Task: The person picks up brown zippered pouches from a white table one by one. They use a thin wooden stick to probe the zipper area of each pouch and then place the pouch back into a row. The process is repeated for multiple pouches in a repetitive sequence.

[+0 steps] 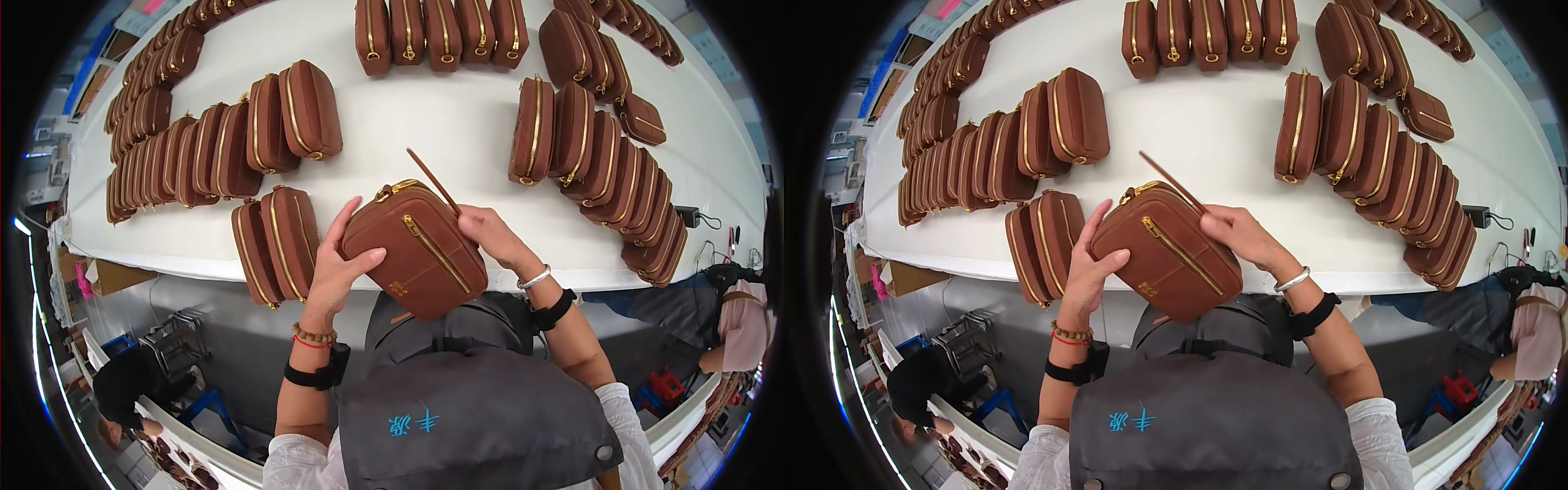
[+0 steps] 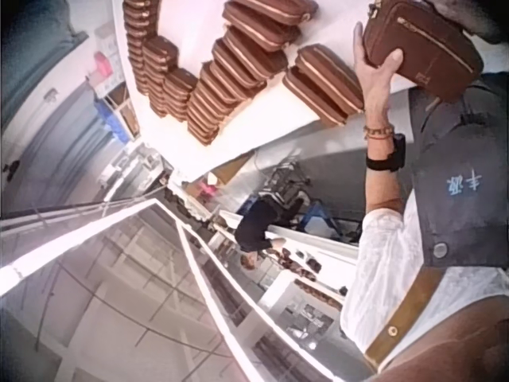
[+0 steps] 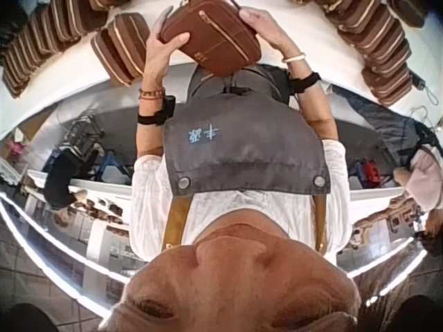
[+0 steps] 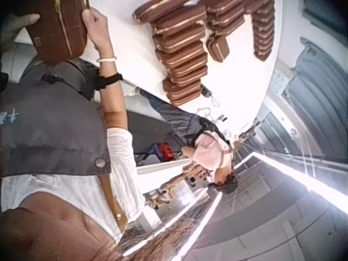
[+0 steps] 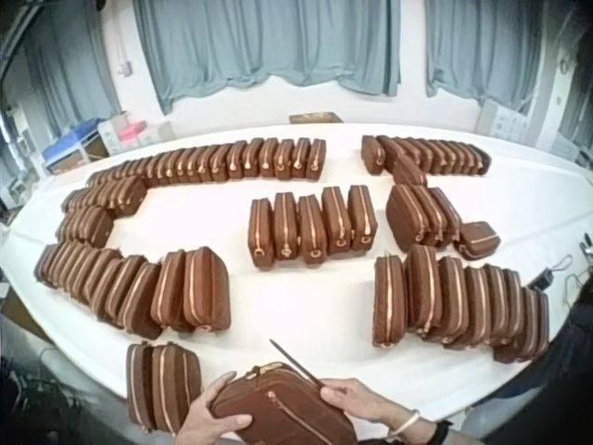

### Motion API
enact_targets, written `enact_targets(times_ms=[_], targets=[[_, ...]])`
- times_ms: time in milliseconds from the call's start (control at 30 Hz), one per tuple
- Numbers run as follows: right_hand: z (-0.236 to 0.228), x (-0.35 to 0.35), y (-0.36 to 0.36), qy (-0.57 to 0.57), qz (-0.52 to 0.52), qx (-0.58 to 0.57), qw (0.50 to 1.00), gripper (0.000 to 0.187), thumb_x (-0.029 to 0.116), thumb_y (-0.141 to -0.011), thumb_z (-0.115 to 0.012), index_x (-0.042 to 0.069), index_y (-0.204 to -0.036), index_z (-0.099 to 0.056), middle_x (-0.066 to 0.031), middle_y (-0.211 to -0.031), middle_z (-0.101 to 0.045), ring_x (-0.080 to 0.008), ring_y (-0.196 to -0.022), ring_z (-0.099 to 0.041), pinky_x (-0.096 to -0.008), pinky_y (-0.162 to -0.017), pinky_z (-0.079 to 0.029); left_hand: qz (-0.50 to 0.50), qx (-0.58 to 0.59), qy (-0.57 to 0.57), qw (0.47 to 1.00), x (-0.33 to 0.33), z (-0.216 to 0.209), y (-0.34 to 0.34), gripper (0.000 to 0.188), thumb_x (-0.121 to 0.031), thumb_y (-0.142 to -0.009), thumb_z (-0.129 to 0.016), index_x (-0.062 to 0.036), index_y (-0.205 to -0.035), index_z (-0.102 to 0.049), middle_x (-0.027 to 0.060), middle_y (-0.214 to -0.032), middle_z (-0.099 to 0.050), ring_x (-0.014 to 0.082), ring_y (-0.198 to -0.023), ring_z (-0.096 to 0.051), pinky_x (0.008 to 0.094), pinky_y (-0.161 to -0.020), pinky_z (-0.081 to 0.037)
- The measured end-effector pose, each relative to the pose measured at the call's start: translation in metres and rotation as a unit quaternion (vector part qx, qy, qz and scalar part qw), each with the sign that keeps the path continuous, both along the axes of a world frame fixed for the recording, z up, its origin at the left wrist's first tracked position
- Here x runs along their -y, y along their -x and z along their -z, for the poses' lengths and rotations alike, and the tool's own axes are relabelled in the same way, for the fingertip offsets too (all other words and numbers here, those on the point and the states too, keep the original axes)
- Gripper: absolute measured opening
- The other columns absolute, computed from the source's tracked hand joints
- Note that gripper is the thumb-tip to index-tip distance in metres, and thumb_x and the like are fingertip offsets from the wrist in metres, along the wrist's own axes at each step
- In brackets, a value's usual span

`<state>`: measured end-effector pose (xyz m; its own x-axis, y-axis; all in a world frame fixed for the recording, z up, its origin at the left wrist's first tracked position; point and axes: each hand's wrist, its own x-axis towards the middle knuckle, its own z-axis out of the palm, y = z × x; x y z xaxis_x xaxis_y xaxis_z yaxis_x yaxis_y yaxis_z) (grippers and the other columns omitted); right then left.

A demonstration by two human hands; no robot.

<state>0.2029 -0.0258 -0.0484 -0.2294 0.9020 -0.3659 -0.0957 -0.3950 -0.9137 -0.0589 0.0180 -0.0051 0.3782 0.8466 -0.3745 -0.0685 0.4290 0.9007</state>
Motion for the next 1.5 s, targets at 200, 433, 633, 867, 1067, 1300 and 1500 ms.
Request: enact_targets(times_ms=[200,433,633,867,1067,1300,1500], targets=[[0.066,-0.005,-0.012,-0.190,0.189,0.449,0.852,0.035,0.033,-0.096,-0.052,0.002,-0.102,-0.067,-0.0130,-0.082,-0.064,-0.0252,-0.068,-0.059,-0.0329,-0.064,-0.047,0.003,-0.042,-0.029,0.999,0.010,0.014,-0.002,0.075,-0.009,-0.071,-0.081,-0.0036,-0.137,-0.044,0.0074,-0.128,-0.052,0.0186,-0.120,-0.050,0.0324,-0.101,-0.043],[-0.054,-0.030,0.016,-0.120,-0.028,0.390,0.913,0.030,0.027,-0.091,-0.059,0.000,-0.079,-0.059,-0.0149,-0.075,-0.062,-0.0291,-0.067,-0.058,-0.0369,-0.062,-0.046,0.116,-0.155,-0.113,0.975,0.017,0.013,-0.014,0.076,-0.014,-0.069,-0.083,-0.0073,-0.136,-0.047,0.0061,-0.118,-0.047,0.0198,-0.116,-0.051,0.0336,-0.097,-0.045],[-0.051,-0.026,0.041,-0.176,-0.076,0.370,0.909,0.039,0.036,-0.092,-0.055,0.002,-0.074,-0.056,-0.0151,-0.079,-0.064,-0.0339,-0.070,-0.062,-0.0436,-0.064,-0.048,0.253,-0.323,-0.230,0.882,-0.005,-0.021,-0.032,0.079,-0.027,-0.066,-0.083,-0.0094,-0.134,-0.048,0.0104,-0.116,-0.054,0.0279,-0.106,-0.057,0.0372,-0.089,-0.047],[-0.060,-0.030,0.035,-0.121,-0.120,0.366,0.915,0.032,0.031,-0.090,-0.057,0.002,-0.077,-0.063,-0.0139,-0.067,-0.063,-0.0329,-0.064,-0.061,-0.0407,-0.061,-0.048,0.283,-0.387,-0.237,0.845,-0.005,-0.021,-0.054,0.077,-0.035,-0.063,-0.085,-0.0070,-0.127,-0.052,0.0102,-0.115,-0.062,0.0282,-0.103,-0.060,0.0372,-0.090,-0.047],[-0.008,-0.011,-0.007,-0.012,-0.060,0.231,0.971,0.038,0.031,-0.090,-0.060,0.000,-0.069,-0.059,-0.0078,-0.055,-0.049,-0.0151,-0.052,-0.041,-0.0316,-0.051,-0.038,0.265,-0.369,-0.208,0.866,-0.006,-0.020,-0.047,0.077,-0.032,-0.063,-0.086,-0.0055,-0.127,-0.053,0.0084,-0.113,-0.063,0.0228,-0.102,-0.061,0.0339,-0.089,-0.048],[0.105,0.070,-0.002,0.092,0.033,0.179,0.979,0.037,0.029,-0.091,-0.062,0.000,-0.069,-0.057,-0.0024,-0.053,-0.042,-0.0101,-0.054,-0.034,-0.0290,-0.049,-0.033,0.183,-0.229,-0.121,0.948,-0.014,0.004,-0.012,0.073,-0.017,-0.066,-0.085,0.0027,-0.127,-0.050,0.0101,-0.110,-0.064,0.0169,-0.103,-0.060,0.0306,-0.092,-0.048],[0.011,0.042,-0.019,-0.178,0.092,0.467,0.861,0.024,0.017,-0.088,-0.059,0.002,-0.070,-0.054,-0.0132,-0.065,-0.055,-0.0294,-0.055,-0.054,-0.0393,-0.052,-0.044,0.128,-0.096,-0.062,0.985,-0.007,0.016,-0.004,0.080,-0.012,-0.066,-0.083,-0.0015,-0.134,-0.043,0.0077,-0.127,-0.053,0.0189,-0.118,-0.051,0.0337,-0.103,-0.041]])
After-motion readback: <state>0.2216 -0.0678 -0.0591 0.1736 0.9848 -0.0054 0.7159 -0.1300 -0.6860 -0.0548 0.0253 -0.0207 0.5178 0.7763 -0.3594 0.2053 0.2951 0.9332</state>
